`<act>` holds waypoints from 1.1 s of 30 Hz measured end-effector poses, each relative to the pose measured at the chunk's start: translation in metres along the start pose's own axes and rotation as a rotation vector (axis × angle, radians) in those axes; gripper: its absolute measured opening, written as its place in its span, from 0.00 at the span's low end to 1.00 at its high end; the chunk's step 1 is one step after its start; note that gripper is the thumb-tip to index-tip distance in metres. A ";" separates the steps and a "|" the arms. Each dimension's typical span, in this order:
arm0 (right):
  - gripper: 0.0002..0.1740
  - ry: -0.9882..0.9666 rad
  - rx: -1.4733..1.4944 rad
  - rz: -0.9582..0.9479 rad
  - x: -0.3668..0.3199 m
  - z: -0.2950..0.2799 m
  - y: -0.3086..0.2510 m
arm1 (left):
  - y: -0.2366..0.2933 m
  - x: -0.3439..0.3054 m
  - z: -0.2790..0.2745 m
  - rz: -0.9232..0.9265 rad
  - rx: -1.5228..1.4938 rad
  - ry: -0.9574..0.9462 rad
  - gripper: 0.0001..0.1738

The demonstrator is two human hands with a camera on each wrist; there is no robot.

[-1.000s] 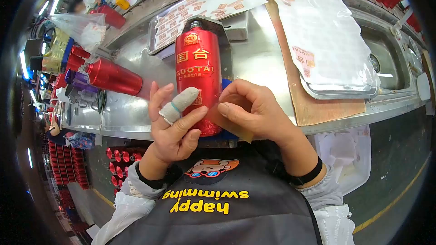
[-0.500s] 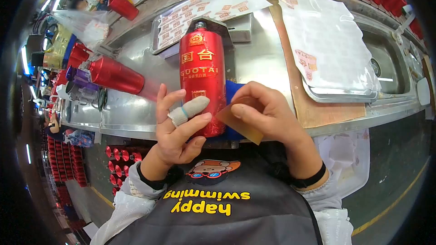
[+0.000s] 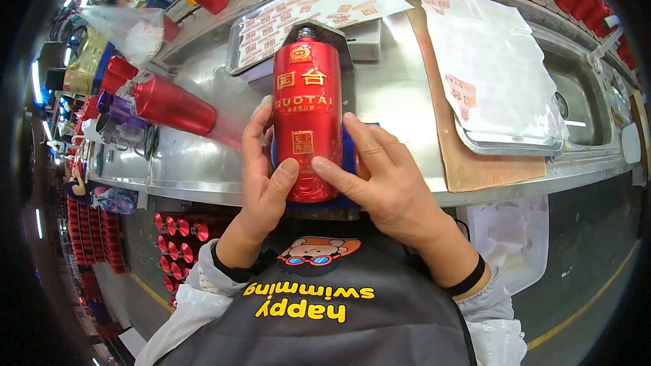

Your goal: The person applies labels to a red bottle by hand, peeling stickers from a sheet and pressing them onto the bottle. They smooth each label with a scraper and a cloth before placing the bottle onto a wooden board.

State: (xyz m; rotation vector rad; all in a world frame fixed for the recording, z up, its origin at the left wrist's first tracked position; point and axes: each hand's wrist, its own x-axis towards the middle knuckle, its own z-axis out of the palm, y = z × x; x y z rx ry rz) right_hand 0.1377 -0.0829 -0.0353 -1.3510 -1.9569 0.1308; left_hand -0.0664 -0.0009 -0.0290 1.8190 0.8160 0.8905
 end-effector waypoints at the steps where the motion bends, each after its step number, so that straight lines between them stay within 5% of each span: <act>1: 0.31 -0.006 -0.031 0.007 -0.003 -0.002 0.003 | -0.002 0.000 -0.001 -0.013 -0.033 -0.014 0.41; 5: 0.29 0.167 0.272 0.251 -0.010 -0.008 -0.003 | -0.005 0.000 -0.002 -0.096 -0.211 -0.026 0.42; 6: 0.22 0.312 0.653 0.405 -0.005 -0.002 -0.015 | -0.004 0.000 -0.001 -0.089 -0.191 -0.029 0.42; 9: 0.16 0.189 0.949 0.609 0.012 -0.010 -0.037 | 0.000 0.002 0.002 -0.080 -0.175 -0.035 0.43; 11: 0.14 0.181 0.591 0.446 0.015 0.002 -0.032 | 0.002 0.002 0.004 -0.085 -0.219 -0.022 0.44; 14: 0.13 0.213 0.677 0.654 -0.009 0.015 -0.009 | -0.001 -0.001 0.007 -0.013 -0.190 0.034 0.43; 17: 0.13 0.185 0.734 0.747 -0.019 0.018 -0.004 | 0.004 -0.005 -0.002 0.297 0.249 -0.030 0.39; 18: 0.13 0.234 0.761 0.735 -0.019 0.019 -0.006 | 0.006 -0.011 -0.008 0.432 0.599 -0.073 0.34; 21: 0.13 0.260 0.845 0.735 -0.020 0.014 -0.003 | 0.003 -0.014 -0.022 0.670 0.798 -0.227 0.31; 33: 0.13 0.319 0.895 0.714 -0.015 0.004 -0.005 | 0.016 -0.006 -0.029 0.728 0.788 -0.323 0.22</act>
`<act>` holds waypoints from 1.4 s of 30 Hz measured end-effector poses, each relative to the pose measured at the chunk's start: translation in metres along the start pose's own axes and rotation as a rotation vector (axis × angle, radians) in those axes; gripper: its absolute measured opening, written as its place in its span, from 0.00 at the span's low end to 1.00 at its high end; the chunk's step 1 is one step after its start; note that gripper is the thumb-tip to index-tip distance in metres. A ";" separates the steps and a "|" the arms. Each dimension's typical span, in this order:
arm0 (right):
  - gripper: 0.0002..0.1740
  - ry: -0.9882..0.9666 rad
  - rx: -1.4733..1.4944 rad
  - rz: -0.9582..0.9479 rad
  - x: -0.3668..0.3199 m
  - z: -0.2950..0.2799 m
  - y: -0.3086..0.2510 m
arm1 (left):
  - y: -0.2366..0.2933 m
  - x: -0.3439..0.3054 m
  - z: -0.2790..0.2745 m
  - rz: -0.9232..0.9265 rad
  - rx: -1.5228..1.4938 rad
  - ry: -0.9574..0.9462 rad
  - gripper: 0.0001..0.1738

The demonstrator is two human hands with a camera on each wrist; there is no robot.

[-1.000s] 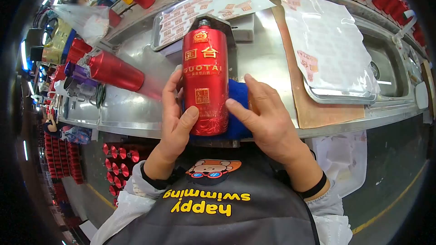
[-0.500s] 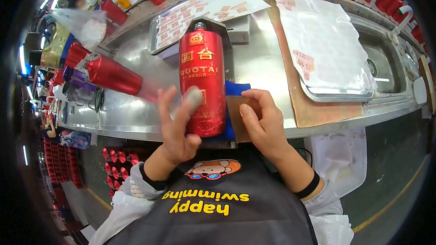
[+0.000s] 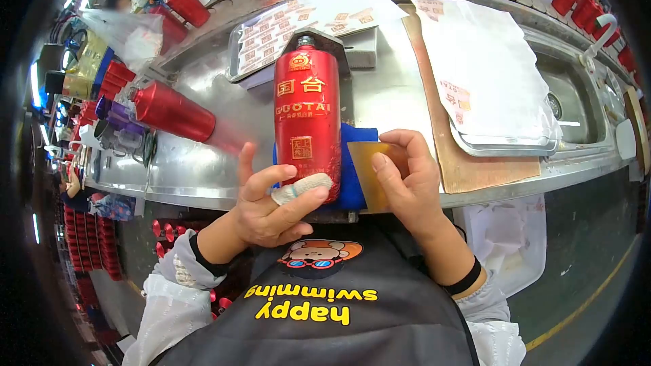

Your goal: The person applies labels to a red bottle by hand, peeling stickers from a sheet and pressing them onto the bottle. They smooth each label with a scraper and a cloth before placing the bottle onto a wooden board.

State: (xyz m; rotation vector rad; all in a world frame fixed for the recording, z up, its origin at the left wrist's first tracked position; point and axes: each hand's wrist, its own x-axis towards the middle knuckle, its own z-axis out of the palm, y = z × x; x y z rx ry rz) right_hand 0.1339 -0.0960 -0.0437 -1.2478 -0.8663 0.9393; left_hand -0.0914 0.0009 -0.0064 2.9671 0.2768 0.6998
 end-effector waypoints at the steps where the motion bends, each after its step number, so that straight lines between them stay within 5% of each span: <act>1: 0.13 0.009 -0.027 -0.009 0.000 -0.001 0.002 | -0.003 -0.001 0.000 0.001 -0.003 0.015 0.22; 12: 0.14 -0.034 -0.127 -0.099 0.009 -0.006 -0.014 | -0.012 0.000 0.002 -0.042 -0.095 0.023 0.23; 16: 0.16 -0.402 -0.378 -0.150 0.035 0.014 -0.056 | -0.012 -0.005 0.009 -0.196 -0.108 0.153 0.23; 18: 0.11 -0.359 -0.448 -0.271 0.047 0.023 -0.056 | -0.009 -0.013 0.012 -0.262 -0.135 0.209 0.23; 20: 0.09 -0.042 -0.637 -0.486 0.076 0.021 -0.037 | -0.004 -0.025 0.013 -0.318 -0.130 0.243 0.23; 22: 0.09 -0.267 -0.366 -0.206 0.058 0.028 -0.057 | 0.000 -0.029 0.013 -0.409 -0.175 0.291 0.24; 24: 0.08 -0.223 -0.344 -0.176 0.047 0.030 -0.046 | 0.001 -0.023 0.012 -0.507 -0.271 0.353 0.25; 26: 0.09 0.057 -0.548 -0.349 0.048 0.019 -0.023 | 0.000 -0.023 0.019 -0.618 -0.472 0.389 0.31; 27: 0.13 0.047 -0.485 -0.229 0.043 0.016 -0.028 | 0.004 -0.015 0.027 -0.707 -0.675 0.438 0.33; 29: 0.16 -0.073 -0.603 -0.381 0.039 0.008 -0.016 | -0.001 -0.006 0.030 -0.833 -0.971 0.373 0.43; 34: 0.22 -0.150 -0.429 -0.228 0.025 0.023 -0.013 | -0.005 0.007 0.036 -0.782 -1.050 0.325 0.49; 35: 0.35 -0.204 -0.374 -0.105 0.024 0.023 -0.015 | -0.005 0.006 0.037 -0.781 -1.057 0.326 0.49; 39: 0.53 -0.279 -0.553 -0.243 0.029 0.031 -0.013 | -0.004 0.008 0.032 -0.787 -1.093 0.313 0.48; 42: 0.52 -0.333 -0.446 -0.190 0.033 0.025 -0.006 | -0.004 0.009 0.032 -0.775 -1.118 0.297 0.48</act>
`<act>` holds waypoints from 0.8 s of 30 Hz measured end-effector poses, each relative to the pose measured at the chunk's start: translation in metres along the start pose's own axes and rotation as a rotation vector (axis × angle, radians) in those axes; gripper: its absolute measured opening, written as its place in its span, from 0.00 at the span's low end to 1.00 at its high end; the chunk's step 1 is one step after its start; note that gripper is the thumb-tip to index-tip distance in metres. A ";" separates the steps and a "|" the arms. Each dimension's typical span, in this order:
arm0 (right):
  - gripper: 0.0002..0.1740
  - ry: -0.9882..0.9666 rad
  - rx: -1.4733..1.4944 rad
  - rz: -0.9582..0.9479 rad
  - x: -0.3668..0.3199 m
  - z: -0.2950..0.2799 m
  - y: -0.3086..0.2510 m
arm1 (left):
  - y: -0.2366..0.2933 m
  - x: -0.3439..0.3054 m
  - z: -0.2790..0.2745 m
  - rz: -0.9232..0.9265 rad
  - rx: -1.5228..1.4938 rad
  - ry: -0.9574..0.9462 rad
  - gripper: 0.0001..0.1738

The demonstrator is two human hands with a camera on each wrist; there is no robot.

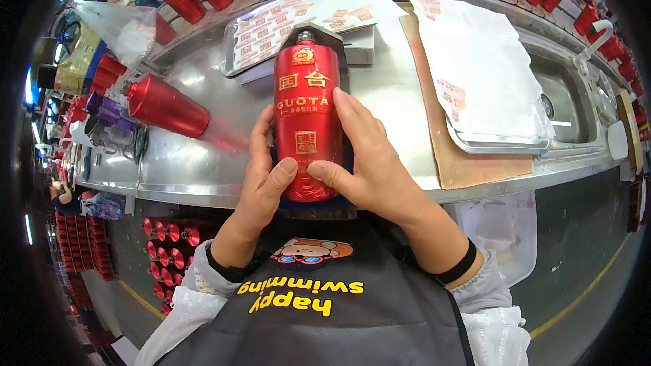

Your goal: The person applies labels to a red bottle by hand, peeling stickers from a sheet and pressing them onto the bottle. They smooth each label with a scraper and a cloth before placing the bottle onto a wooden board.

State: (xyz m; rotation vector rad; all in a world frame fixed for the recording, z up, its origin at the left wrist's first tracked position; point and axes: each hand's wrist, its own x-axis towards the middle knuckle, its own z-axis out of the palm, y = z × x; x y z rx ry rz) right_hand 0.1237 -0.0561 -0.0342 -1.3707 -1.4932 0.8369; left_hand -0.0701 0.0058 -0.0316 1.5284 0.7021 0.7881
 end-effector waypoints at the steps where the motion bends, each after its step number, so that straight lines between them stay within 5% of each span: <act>1: 0.52 -0.016 0.111 0.039 0.000 -0.001 0.002 | 0.001 0.000 0.000 -0.002 -0.006 -0.005 0.48; 5: 0.55 -0.065 0.412 0.149 0.002 -0.005 0.003 | 0.000 -0.001 0.001 -0.006 -0.022 -0.014 0.47; 12: 0.58 -0.004 0.042 0.003 0.004 0.002 0.001 | -0.004 -0.002 0.000 0.001 -0.025 -0.020 0.47; 16: 0.54 -0.087 0.379 0.060 0.004 -0.006 0.011 | 0.001 -0.001 0.003 -0.014 -0.070 -0.024 0.47; 24: 0.51 -0.127 0.536 0.121 0.001 -0.013 0.010 | 0.003 0.002 0.002 -0.050 -0.103 -0.027 0.52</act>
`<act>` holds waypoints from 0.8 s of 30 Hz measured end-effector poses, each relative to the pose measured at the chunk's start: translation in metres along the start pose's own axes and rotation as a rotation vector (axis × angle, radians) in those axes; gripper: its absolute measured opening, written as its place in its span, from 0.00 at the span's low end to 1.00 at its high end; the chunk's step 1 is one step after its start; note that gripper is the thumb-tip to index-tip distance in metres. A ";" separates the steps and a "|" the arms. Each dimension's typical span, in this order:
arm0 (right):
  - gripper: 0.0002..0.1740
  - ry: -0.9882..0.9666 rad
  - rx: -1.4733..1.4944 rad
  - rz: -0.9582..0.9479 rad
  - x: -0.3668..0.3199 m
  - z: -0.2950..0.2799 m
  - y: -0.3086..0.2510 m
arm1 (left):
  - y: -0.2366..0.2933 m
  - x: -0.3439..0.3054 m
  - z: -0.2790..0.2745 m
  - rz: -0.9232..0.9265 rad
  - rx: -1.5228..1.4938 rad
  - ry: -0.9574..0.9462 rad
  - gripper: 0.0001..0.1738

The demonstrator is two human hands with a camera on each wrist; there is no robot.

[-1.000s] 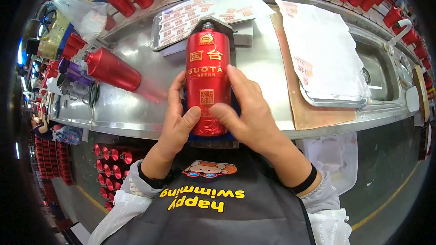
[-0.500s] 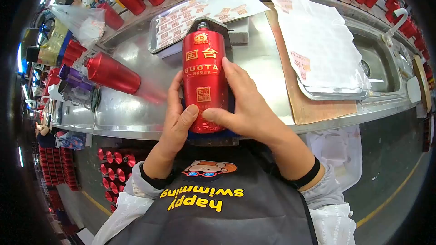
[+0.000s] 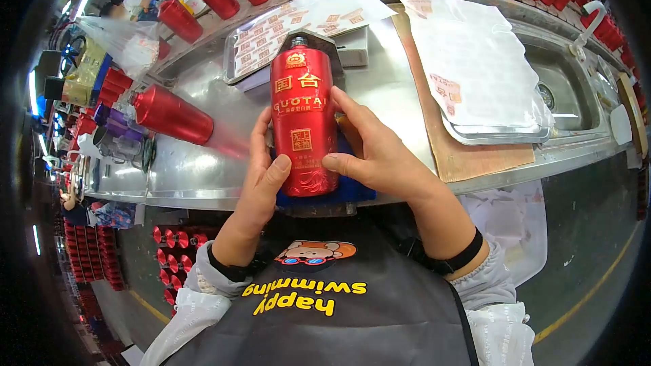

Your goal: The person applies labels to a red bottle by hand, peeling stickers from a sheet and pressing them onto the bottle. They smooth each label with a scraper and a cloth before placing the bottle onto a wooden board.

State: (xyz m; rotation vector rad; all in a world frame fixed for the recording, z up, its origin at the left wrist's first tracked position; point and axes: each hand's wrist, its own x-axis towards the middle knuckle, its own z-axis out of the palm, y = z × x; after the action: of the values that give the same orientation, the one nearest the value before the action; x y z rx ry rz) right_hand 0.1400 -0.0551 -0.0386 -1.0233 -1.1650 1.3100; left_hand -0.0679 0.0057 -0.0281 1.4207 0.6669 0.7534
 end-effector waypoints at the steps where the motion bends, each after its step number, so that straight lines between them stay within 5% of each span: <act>1: 0.51 0.003 0.034 -0.004 -0.001 0.000 0.000 | 0.003 0.001 0.002 -0.009 0.073 0.001 0.53; 3: 0.51 0.008 0.061 -0.008 -0.003 -0.001 0.002 | 0.010 0.001 0.007 -0.033 0.217 0.005 0.55; 6: 0.50 0.022 0.031 -0.016 -0.005 -0.003 0.006 | 0.019 0.001 0.013 -0.097 0.020 0.017 0.56; 9: 0.49 0.047 -0.008 -0.018 -0.007 -0.004 0.006 | 0.006 -0.003 0.006 0.135 0.281 0.067 0.50; 12: 0.49 0.089 -0.025 -0.015 -0.008 -0.004 0.008 | 0.019 -0.010 -0.016 0.489 1.053 -0.111 0.46; 13: 0.49 0.113 -0.035 -0.009 -0.008 -0.003 0.006 | 0.017 -0.007 -0.020 0.610 1.100 -0.163 0.42; 17: 0.50 0.162 -0.117 -0.108 -0.004 0.007 0.010 | 0.022 0.010 0.000 0.389 0.780 -0.020 0.47; 24: 0.50 0.171 -0.131 -0.082 -0.006 0.003 0.008 | 0.016 0.013 0.010 0.080 0.437 -0.059 0.55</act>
State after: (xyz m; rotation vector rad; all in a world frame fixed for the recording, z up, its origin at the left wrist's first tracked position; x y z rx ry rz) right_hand 0.1364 -0.0605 -0.0464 -1.1475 -1.1606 1.0717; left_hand -0.0532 0.0098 -0.0107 1.8698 0.7623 0.6480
